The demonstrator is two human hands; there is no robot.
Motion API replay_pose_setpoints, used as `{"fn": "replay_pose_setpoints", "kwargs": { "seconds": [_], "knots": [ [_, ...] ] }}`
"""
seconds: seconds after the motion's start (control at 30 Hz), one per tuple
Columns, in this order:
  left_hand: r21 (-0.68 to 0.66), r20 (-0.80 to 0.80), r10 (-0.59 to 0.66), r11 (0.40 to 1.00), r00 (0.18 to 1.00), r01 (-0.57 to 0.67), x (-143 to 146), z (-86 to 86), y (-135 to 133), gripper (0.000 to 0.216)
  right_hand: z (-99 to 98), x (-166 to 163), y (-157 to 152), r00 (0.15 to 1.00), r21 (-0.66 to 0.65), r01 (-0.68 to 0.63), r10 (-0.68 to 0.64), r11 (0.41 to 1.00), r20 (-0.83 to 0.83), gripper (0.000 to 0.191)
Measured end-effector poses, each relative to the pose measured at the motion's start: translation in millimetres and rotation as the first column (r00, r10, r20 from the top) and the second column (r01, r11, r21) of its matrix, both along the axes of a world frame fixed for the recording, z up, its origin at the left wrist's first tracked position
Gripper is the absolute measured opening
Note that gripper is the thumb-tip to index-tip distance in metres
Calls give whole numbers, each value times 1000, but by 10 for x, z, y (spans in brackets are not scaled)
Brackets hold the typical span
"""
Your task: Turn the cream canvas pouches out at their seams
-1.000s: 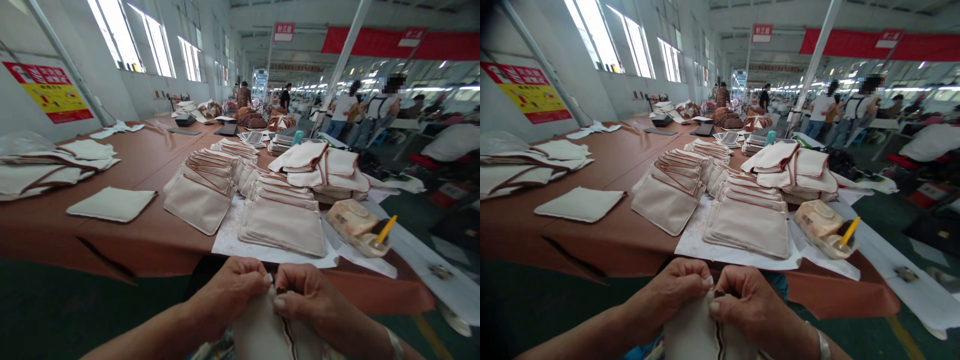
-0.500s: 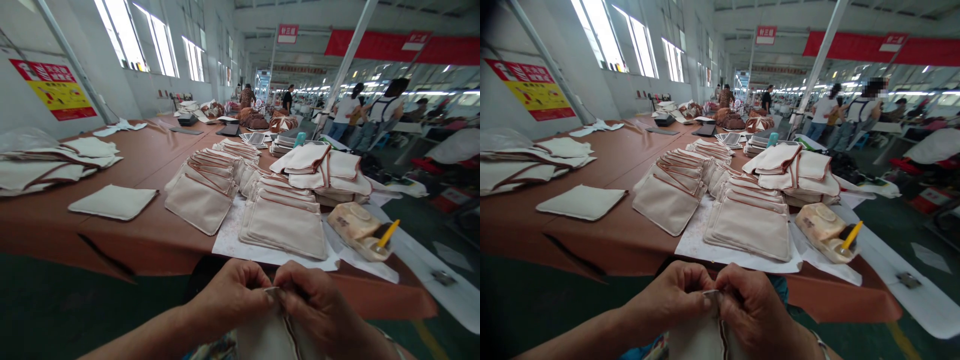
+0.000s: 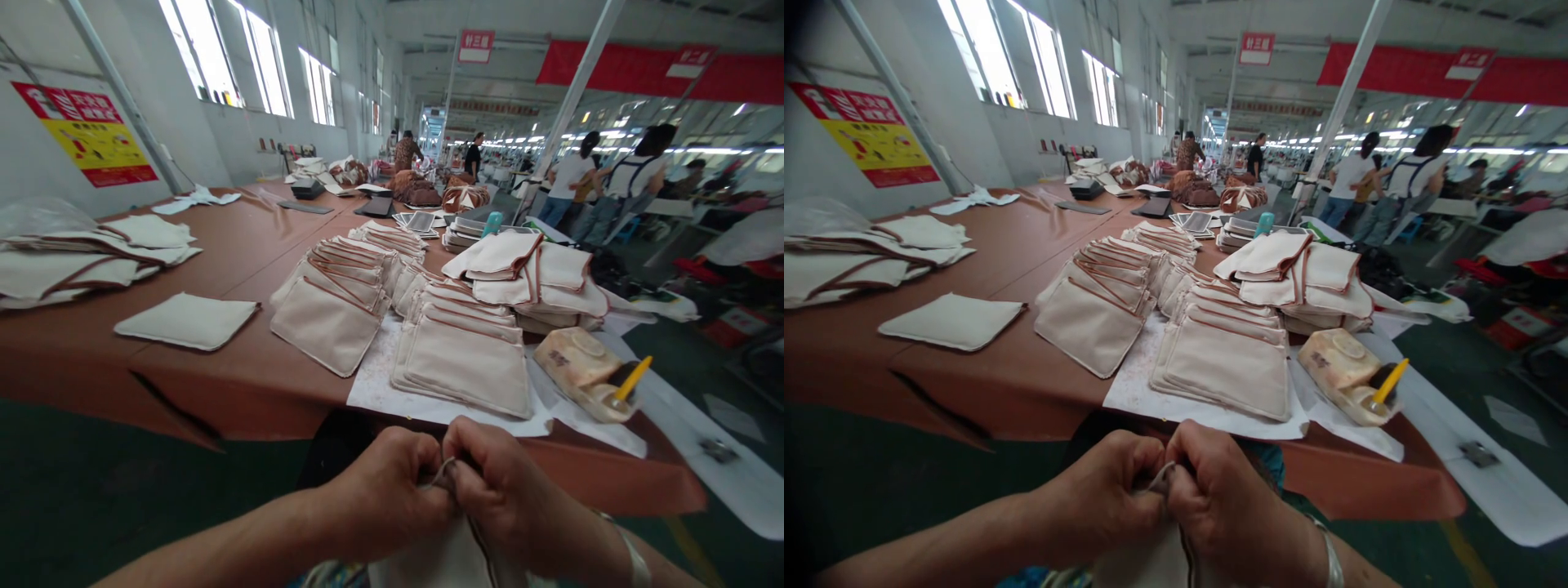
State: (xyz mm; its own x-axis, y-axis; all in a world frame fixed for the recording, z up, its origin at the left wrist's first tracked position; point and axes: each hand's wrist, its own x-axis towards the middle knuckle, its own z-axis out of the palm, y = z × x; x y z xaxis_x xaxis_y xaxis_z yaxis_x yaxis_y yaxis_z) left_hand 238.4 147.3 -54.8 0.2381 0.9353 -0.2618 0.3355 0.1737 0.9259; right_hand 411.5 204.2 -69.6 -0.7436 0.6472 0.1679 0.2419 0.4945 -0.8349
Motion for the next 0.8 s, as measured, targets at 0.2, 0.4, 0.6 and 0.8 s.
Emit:
{"fn": "replay_pose_setpoints", "kwargs": {
  "seconds": [0.2, 0.4, 0.6, 0.8],
  "knots": [
    [-184, 231, 88, 982, 969, -45, -79, 16, 14, 34, -137, -36, 54, 958, -796, -150, -111, 587, -263, 13],
    [-227, 145, 87, 972, 986, -53, -151, -29, 20, 31, 34, 29, 67, 972, -617, -172, 31, 768, -233, 18],
    [-207, 167, 92, 977, 982, -57, -125, -92, 37, 34, 121, 32, 64, 988, 82, -154, 156, 985, -14, 8],
    [-177, 149, -3, 984, 989, 30, -97, -88, 26, 18, 141, 38, 18, 945, 575, -325, 249, 750, 210, 18]
  ]
}}
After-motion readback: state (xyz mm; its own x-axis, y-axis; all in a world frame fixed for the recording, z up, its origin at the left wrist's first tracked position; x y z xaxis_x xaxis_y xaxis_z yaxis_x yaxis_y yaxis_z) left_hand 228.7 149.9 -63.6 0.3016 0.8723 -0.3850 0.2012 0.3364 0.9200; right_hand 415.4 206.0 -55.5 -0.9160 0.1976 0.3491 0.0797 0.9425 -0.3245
